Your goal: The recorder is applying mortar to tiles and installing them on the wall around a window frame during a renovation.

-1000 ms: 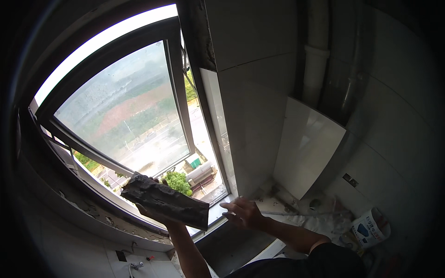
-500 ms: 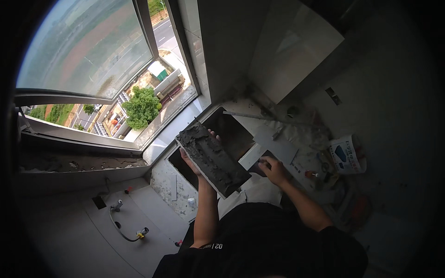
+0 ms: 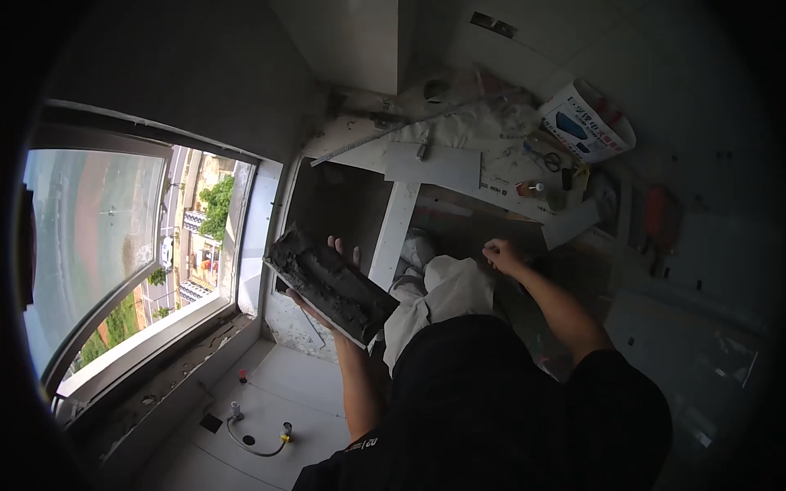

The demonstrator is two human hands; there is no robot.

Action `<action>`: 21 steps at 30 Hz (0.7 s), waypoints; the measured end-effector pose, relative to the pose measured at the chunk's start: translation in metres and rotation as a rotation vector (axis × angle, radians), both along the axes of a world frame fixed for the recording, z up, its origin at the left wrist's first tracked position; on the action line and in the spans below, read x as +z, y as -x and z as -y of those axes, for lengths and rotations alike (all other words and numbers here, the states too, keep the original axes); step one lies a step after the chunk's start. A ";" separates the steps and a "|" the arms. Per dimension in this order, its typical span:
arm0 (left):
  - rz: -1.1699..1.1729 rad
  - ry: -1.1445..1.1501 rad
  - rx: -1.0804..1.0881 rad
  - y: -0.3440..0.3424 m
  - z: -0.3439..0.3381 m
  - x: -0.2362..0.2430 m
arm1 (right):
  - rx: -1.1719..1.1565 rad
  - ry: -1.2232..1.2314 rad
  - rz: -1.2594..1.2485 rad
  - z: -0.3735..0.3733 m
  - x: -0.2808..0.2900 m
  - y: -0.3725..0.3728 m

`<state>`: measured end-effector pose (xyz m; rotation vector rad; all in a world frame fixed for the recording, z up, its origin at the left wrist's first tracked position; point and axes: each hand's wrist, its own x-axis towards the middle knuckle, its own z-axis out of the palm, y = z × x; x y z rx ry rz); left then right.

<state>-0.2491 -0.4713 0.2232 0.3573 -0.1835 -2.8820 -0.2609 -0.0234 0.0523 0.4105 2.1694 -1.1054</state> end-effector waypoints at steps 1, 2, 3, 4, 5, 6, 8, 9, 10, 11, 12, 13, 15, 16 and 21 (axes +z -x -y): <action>0.006 0.037 -0.017 0.000 -0.005 -0.002 | -0.076 -0.021 0.021 -0.025 -0.013 -0.017; 0.005 0.072 -0.034 0.001 -0.011 -0.005 | -0.073 -0.024 0.052 -0.046 -0.032 -0.032; 0.053 0.093 -0.052 0.003 -0.015 -0.010 | -0.076 -0.032 0.083 -0.068 -0.050 -0.052; 0.099 0.121 -0.057 0.001 -0.017 -0.013 | -0.144 -0.056 0.099 -0.088 -0.070 -0.072; 0.128 0.157 -0.082 0.001 -0.025 -0.018 | -0.010 -0.157 -0.020 -0.109 -0.088 -0.095; 0.152 0.205 -0.089 -0.001 -0.032 -0.026 | 0.147 -0.249 -0.136 -0.126 -0.104 -0.112; 0.138 0.253 -0.188 -0.003 -0.041 -0.054 | 0.057 -0.299 0.070 -0.150 -0.126 -0.140; 0.141 0.258 -0.215 -0.001 -0.051 -0.064 | 0.015 -0.316 0.258 -0.154 -0.134 -0.154; 0.150 0.260 -0.240 -0.004 -0.060 -0.075 | -0.006 -0.312 0.274 -0.162 -0.141 -0.169; 0.142 0.300 -0.291 -0.010 -0.067 -0.085 | 0.029 -0.302 0.320 -0.171 -0.146 -0.185; 0.126 0.339 -0.341 -0.012 -0.074 -0.097 | 0.063 -0.292 0.359 -0.180 -0.153 -0.197; 0.124 0.319 -0.371 -0.011 -0.086 -0.117 | 0.032 -0.308 0.371 -0.198 -0.168 -0.225; 0.137 0.152 -0.445 -0.011 -0.103 -0.165 | 0.154 -0.440 0.099 -0.234 -0.204 -0.296; 0.153 0.113 -0.468 -0.009 -0.117 -0.172 | 0.137 -0.420 0.107 -0.230 -0.210 -0.299; -0.054 0.122 -0.545 -0.015 -0.176 -0.211 | 0.029 -0.161 0.660 -0.275 -0.254 -0.342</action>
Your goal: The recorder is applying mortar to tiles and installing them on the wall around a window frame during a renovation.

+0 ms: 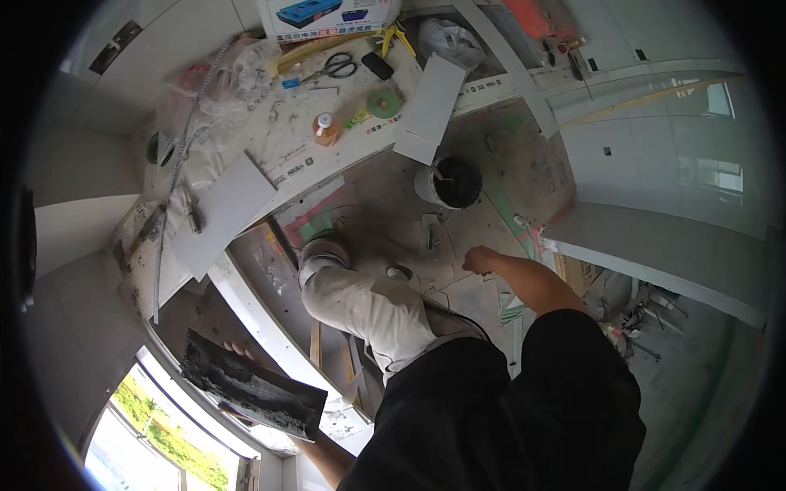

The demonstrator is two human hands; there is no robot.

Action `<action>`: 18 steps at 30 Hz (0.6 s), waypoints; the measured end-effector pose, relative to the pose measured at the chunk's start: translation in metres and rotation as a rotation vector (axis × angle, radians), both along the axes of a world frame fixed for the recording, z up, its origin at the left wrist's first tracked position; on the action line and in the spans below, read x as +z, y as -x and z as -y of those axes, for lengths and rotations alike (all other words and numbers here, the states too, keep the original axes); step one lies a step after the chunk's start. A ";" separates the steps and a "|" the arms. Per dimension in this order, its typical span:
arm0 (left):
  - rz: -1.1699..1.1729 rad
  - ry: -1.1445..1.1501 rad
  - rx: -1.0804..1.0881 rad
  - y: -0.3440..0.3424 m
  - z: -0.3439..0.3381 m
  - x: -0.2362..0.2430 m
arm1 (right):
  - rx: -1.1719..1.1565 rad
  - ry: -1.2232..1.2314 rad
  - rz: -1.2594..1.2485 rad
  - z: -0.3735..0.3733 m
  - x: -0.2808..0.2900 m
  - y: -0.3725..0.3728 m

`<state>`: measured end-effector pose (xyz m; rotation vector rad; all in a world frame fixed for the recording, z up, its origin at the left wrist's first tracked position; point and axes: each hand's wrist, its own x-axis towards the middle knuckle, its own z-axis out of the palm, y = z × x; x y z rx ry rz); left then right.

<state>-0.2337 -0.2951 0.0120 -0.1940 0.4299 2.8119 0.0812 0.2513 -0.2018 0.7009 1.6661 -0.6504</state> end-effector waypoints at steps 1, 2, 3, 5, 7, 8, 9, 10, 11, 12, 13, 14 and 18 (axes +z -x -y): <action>0.073 0.030 0.057 -0.008 -0.021 -0.006 | -0.021 -0.003 -0.010 -0.012 -0.020 -0.019; 0.056 -0.019 0.039 -0.019 -0.028 -0.016 | -0.044 -0.022 0.004 -0.023 -0.043 -0.037; 0.021 -0.077 0.026 -0.029 -0.040 -0.039 | -0.061 -0.049 0.000 -0.044 -0.075 -0.042; -0.054 -0.033 0.008 -0.057 -0.067 -0.084 | -0.184 -0.125 -0.054 -0.087 -0.140 -0.078; -0.083 -0.058 0.036 -0.089 -0.116 -0.097 | -0.269 -0.175 -0.094 -0.118 -0.182 -0.115; -0.068 0.095 0.067 -0.106 -0.126 -0.111 | -0.323 -0.203 -0.203 -0.130 -0.200 -0.129; -0.079 0.110 0.050 -0.123 -0.136 -0.120 | -0.398 -0.226 -0.305 -0.127 -0.220 -0.144; -0.046 0.136 0.043 -0.137 -0.145 -0.126 | -0.439 -0.229 -0.347 -0.134 -0.238 -0.150; -0.020 0.154 0.035 -0.145 -0.154 -0.135 | -0.481 -0.242 -0.398 -0.148 -0.254 -0.145; -0.015 0.033 -0.075 -0.153 -0.149 -0.146 | -0.543 -0.240 -0.522 -0.151 -0.268 -0.139; 0.000 -0.019 -0.145 -0.160 -0.154 -0.161 | -0.590 -0.247 -0.642 -0.161 -0.279 -0.131; 0.097 0.038 -0.123 -0.172 -0.175 -0.157 | -0.707 -0.212 -0.611 -0.165 -0.285 -0.115; 0.232 0.219 -0.186 -0.221 -0.252 -0.210 | -1.194 -0.110 -0.520 -0.198 -0.319 -0.058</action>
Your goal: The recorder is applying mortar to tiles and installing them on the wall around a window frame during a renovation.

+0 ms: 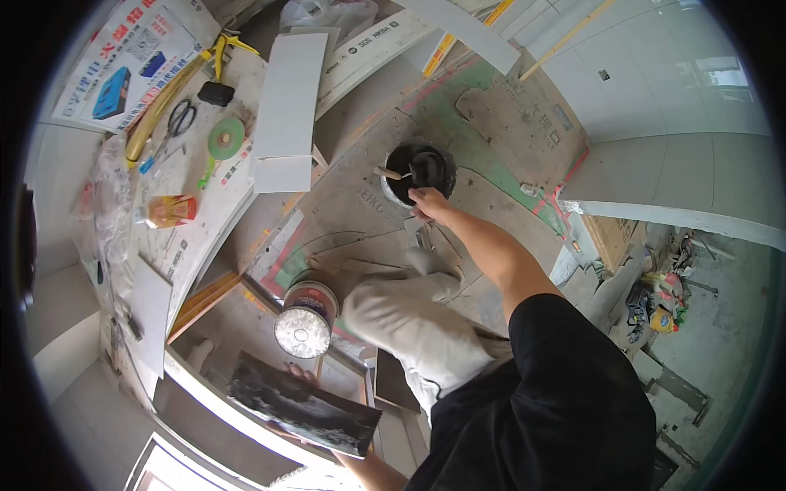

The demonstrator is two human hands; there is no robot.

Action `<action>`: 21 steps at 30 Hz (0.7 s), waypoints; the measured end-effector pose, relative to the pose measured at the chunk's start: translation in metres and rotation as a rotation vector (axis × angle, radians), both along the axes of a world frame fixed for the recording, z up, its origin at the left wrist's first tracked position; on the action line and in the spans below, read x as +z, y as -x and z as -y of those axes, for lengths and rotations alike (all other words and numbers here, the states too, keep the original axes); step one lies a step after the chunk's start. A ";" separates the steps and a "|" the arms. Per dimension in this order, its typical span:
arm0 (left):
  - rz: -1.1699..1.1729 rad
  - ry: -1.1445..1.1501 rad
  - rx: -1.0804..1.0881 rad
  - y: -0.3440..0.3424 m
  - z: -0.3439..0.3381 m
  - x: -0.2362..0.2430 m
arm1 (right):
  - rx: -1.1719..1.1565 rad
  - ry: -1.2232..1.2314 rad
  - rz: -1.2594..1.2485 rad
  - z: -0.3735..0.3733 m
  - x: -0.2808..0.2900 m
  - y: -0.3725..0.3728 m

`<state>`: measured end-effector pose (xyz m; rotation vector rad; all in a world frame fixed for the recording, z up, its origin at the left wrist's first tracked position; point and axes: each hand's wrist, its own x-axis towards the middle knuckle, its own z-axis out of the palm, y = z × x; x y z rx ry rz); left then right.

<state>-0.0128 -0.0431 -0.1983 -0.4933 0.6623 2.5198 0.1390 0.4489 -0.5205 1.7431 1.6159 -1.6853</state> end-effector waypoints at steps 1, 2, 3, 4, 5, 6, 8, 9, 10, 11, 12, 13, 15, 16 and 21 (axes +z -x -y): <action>0.054 -0.040 -0.055 -0.022 -0.007 -0.032 | -0.092 0.083 -0.099 -0.022 -0.014 0.004; 0.115 -0.037 -0.076 -0.039 -0.005 -0.056 | -0.171 0.189 -0.230 -0.021 -0.032 0.029; 0.188 -0.054 -0.103 -0.053 -0.021 -0.092 | -0.168 0.190 -0.232 -0.030 -0.055 0.049; 0.282 0.131 -0.093 -0.069 -0.060 -0.097 | -0.250 0.235 -0.233 -0.038 -0.080 0.057; 0.301 -0.068 -0.139 -0.079 -0.081 -0.137 | -0.333 0.286 -0.232 -0.045 -0.107 0.065; 0.379 -0.047 -0.181 -0.099 -0.085 -0.170 | -0.364 0.312 -0.218 -0.050 -0.134 0.077; 0.495 0.018 -0.268 -0.129 -0.114 -0.206 | -0.445 0.344 -0.212 -0.087 -0.176 0.092; 0.534 0.096 -0.294 -0.138 -0.145 -0.217 | -0.488 0.386 -0.214 -0.096 -0.198 0.096; 0.580 0.112 -0.315 -0.145 -0.167 -0.231 | -0.493 0.438 -0.215 -0.105 -0.210 0.105; 0.632 0.116 -0.352 -0.149 -0.181 -0.240 | -0.512 0.474 -0.215 -0.107 -0.214 0.106; 0.645 0.137 -0.342 -0.155 -0.203 -0.249 | -0.514 0.495 -0.200 -0.108 -0.217 0.098; 0.624 0.097 -0.361 -0.162 -0.230 -0.256 | -0.482 0.482 -0.193 -0.112 -0.217 0.086; 0.609 0.059 -0.373 -0.179 -0.259 -0.258 | -0.437 0.489 -0.188 -0.112 -0.191 0.057; 0.589 0.100 -0.400 -0.183 -0.272 -0.260 | -0.376 0.560 -0.203 -0.118 -0.168 0.030; 0.490 0.155 -0.521 -0.188 -0.315 -0.267 | -0.046 0.548 -0.234 -0.169 0.020 -0.103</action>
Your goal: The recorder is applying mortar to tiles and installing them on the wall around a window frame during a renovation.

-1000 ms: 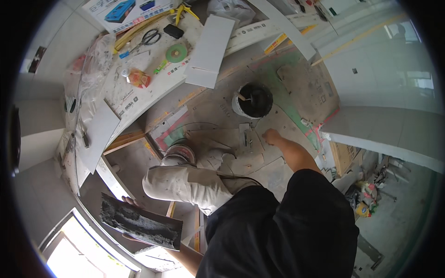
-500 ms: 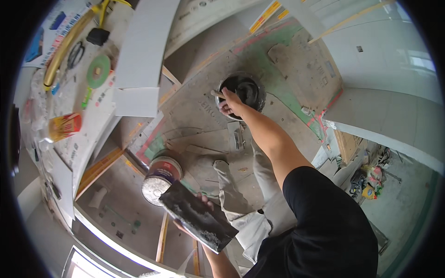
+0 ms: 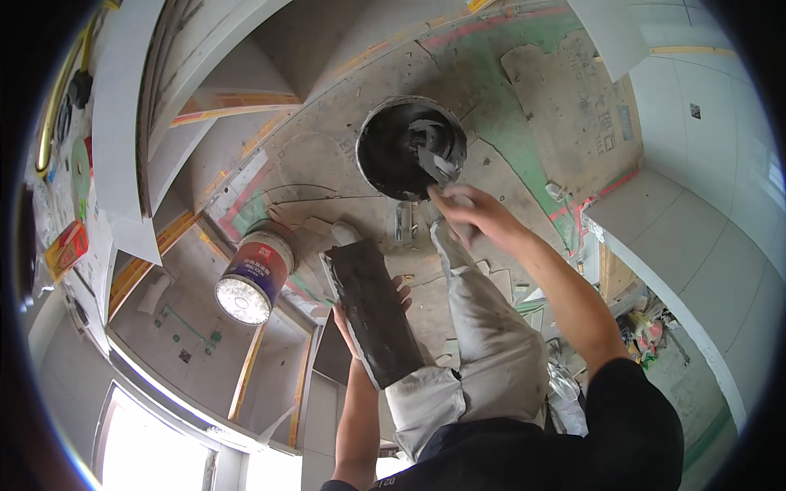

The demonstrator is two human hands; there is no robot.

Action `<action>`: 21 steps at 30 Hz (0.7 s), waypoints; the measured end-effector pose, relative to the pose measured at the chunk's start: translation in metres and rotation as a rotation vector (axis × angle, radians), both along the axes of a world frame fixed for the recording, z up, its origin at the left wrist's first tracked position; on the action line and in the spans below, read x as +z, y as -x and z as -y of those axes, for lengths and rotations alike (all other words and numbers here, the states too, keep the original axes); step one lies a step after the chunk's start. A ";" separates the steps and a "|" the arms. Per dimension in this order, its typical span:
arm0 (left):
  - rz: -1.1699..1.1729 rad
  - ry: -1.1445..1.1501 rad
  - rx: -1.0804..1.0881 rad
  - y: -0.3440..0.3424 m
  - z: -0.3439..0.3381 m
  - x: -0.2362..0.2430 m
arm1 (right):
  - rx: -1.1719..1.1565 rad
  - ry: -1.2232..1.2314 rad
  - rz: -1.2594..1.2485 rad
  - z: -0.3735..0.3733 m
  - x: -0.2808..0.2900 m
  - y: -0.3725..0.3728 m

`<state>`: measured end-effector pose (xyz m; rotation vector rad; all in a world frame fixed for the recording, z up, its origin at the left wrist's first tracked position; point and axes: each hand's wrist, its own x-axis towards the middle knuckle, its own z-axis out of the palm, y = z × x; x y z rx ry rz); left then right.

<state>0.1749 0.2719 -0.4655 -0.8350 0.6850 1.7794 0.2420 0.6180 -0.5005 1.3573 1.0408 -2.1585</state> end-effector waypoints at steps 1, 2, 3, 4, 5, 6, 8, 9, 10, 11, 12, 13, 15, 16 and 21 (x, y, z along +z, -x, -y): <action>0.003 0.000 -0.007 -0.003 -0.004 -0.007 | -0.006 0.021 -0.033 -0.009 0.029 -0.031; -0.029 -0.005 -0.083 -0.003 -0.006 -0.016 | 0.057 0.038 -0.001 -0.018 0.054 -0.055; -0.065 -0.015 -0.160 -0.001 -0.014 -0.026 | 0.119 0.049 0.026 -0.031 0.063 -0.074; -0.061 -0.025 -0.178 0.000 -0.024 -0.033 | 0.101 0.040 0.031 -0.040 0.053 -0.094; -0.111 -0.002 -0.248 0.001 -0.032 -0.039 | 0.187 -0.027 0.036 -0.041 0.031 -0.116; -0.158 0.020 -0.320 0.001 -0.038 -0.045 | 0.272 -0.091 0.047 -0.038 0.009 -0.135; -0.161 0.026 -0.353 0.001 -0.049 -0.056 | 0.350 -0.335 0.109 -0.025 -0.024 -0.126; -0.161 0.034 -0.369 -0.001 -0.051 -0.059 | 0.385 -0.473 0.115 -0.023 -0.032 -0.117; -0.155 0.034 -0.391 0.000 -0.054 -0.062 | 0.418 -0.611 0.126 -0.018 -0.036 -0.109; -0.141 -0.010 -0.375 0.000 -0.056 -0.066 | 0.400 -0.606 0.138 -0.013 -0.032 -0.108; -0.129 -0.042 -0.352 0.001 -0.053 -0.068 | 0.329 -0.406 0.045 -0.007 -0.022 -0.102; -0.119 -0.030 -0.363 0.002 -0.052 -0.067 | 0.258 -0.207 -0.042 -0.002 -0.009 -0.101; -0.133 0.005 -0.377 0.003 -0.055 -0.070 | 0.268 -0.162 -0.085 0.008 0.010 -0.105; -0.124 0.008 -0.381 0.003 -0.058 -0.072 | 0.287 -0.132 -0.136 0.011 0.017 -0.106; -0.134 -0.031 -0.382 0.005 -0.052 -0.080 | 0.406 -0.206 -0.139 0.018 0.006 -0.106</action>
